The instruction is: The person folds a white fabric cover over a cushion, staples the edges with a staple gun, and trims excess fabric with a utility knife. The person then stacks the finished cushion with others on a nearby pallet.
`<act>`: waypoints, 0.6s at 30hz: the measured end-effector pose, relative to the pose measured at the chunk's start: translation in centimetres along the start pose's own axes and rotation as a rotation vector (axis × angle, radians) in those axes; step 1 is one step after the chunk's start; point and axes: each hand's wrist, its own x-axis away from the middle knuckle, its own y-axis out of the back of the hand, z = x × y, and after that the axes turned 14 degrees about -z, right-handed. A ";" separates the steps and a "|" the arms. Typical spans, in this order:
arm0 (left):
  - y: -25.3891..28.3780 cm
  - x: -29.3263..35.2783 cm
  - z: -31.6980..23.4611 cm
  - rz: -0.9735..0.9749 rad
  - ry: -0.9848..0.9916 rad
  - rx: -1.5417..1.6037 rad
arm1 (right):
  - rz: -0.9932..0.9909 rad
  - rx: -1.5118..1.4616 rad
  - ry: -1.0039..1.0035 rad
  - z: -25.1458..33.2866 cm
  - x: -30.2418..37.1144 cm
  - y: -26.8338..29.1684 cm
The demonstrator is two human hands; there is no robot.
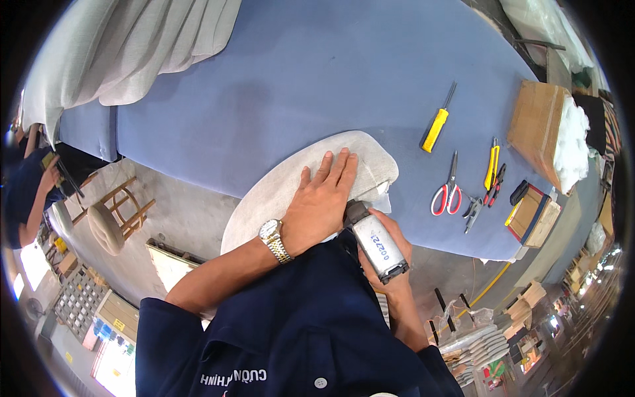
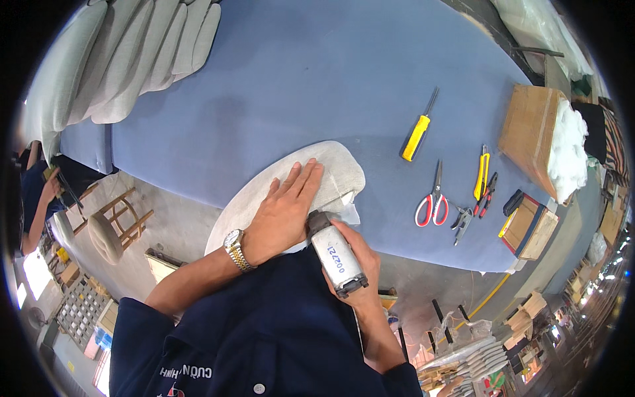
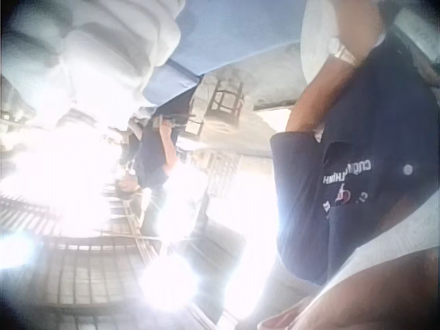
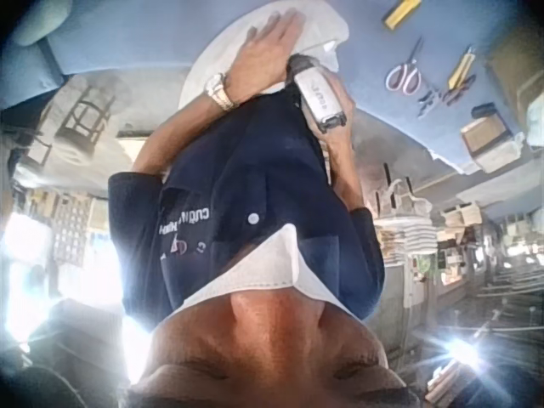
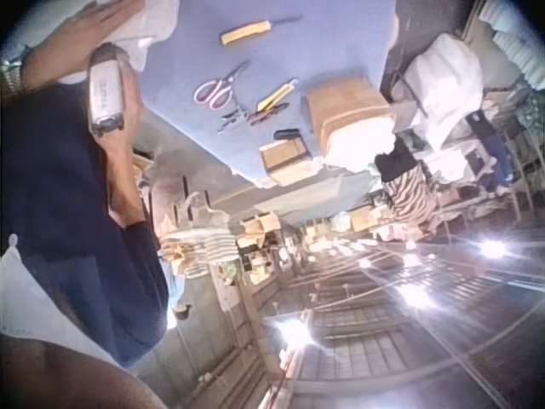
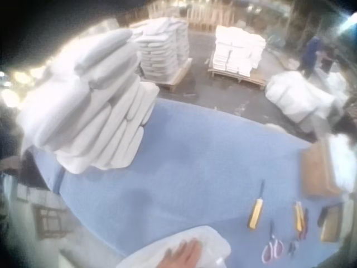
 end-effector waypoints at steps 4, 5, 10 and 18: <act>-0.2 -0.3 0.1 -0.028 -0.025 -0.015 | -0.022 -0.034 -0.028 0.6 -0.6 -0.4; 0.1 -0.4 0.3 -0.040 -0.037 -0.024 | -0.009 -0.086 -0.058 0.6 -1.0 -0.3; 3.4 -1.6 1.8 0.253 -0.181 0.208 | -0.072 -0.196 0.052 -1.9 -0.3 -1.1; -2.7 0.9 13.5 0.170 0.150 0.478 | -0.133 -0.123 0.112 -3.2 1.8 -1.5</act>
